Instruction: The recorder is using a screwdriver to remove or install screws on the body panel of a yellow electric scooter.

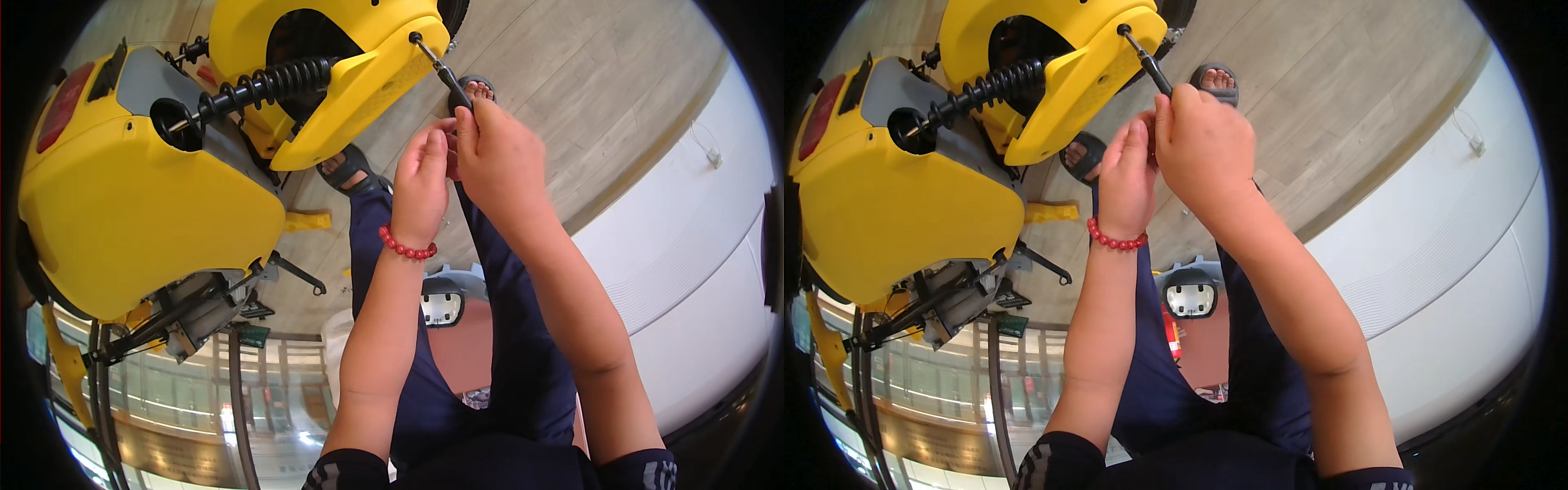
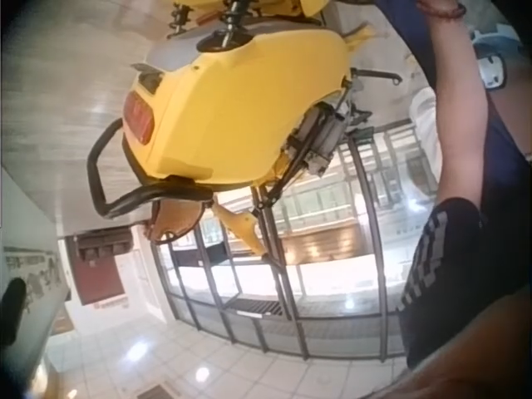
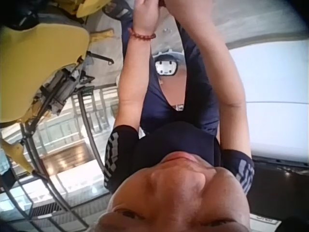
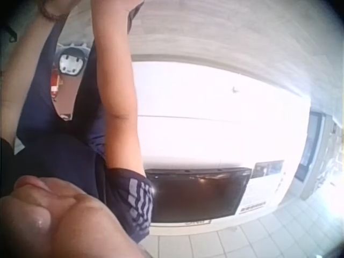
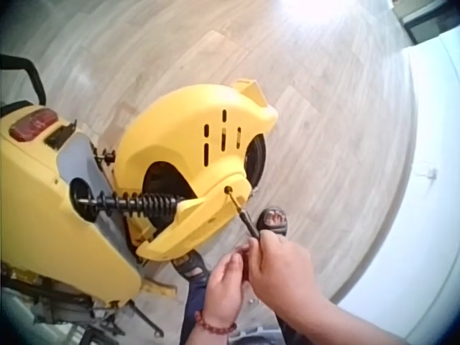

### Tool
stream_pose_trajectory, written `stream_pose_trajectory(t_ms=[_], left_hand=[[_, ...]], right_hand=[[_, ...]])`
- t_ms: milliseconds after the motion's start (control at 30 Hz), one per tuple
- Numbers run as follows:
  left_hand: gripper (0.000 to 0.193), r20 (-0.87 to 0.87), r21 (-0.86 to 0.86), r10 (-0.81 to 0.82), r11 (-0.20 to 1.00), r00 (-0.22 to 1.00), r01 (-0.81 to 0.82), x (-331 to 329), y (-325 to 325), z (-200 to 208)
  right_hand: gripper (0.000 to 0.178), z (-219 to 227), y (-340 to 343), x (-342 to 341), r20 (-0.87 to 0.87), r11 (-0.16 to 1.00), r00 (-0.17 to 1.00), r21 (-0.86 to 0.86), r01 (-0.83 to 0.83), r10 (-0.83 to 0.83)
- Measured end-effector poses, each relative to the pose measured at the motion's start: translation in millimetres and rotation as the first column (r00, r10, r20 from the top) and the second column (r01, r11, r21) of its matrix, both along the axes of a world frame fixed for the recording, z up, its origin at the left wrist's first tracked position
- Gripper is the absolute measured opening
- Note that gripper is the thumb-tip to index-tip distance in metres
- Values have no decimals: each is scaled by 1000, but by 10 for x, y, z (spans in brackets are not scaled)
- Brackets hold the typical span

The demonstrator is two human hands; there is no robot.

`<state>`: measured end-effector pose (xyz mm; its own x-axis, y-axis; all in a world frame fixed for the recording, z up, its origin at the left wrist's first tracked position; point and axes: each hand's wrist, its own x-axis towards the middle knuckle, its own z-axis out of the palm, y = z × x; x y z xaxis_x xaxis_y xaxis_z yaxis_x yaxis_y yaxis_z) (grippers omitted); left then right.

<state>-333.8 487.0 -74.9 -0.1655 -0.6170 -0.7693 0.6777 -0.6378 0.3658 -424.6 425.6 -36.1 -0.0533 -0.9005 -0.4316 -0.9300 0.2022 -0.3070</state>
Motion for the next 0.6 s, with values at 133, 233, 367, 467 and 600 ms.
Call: stream_pose_trajectory(t_ms=[133, 233, 367, 467, 600], left_hand=[[31, -14, 108, 45, 993, 999, -43, -5, -218, 44], [27, -93, 118, 56, 992, 994, -45, -18, -312, -17], [22, -186, 133, 70, 990, 980, -45, -62, -425, -93], [18, -204, 129, 44, 992, 978, -18, -54, -489, -85], [14, -200, 153, 47, 988, 979, -16, -23, -509, -82]], right_hand=[[17, -10, -2, 7, -133, 958, 968, -165, -233, 213], [26, 30, 6, -30, -94, 985, 988, -108, -134, 124], [35, 78, 38, -52, 106, 1000, 994, -17, 12, -10], [46, 85, 58, -49, 373, 984, 911, 45, 171, -176], [36, 143, 29, -172, 420, 307, 12, 644, 700, -907]])
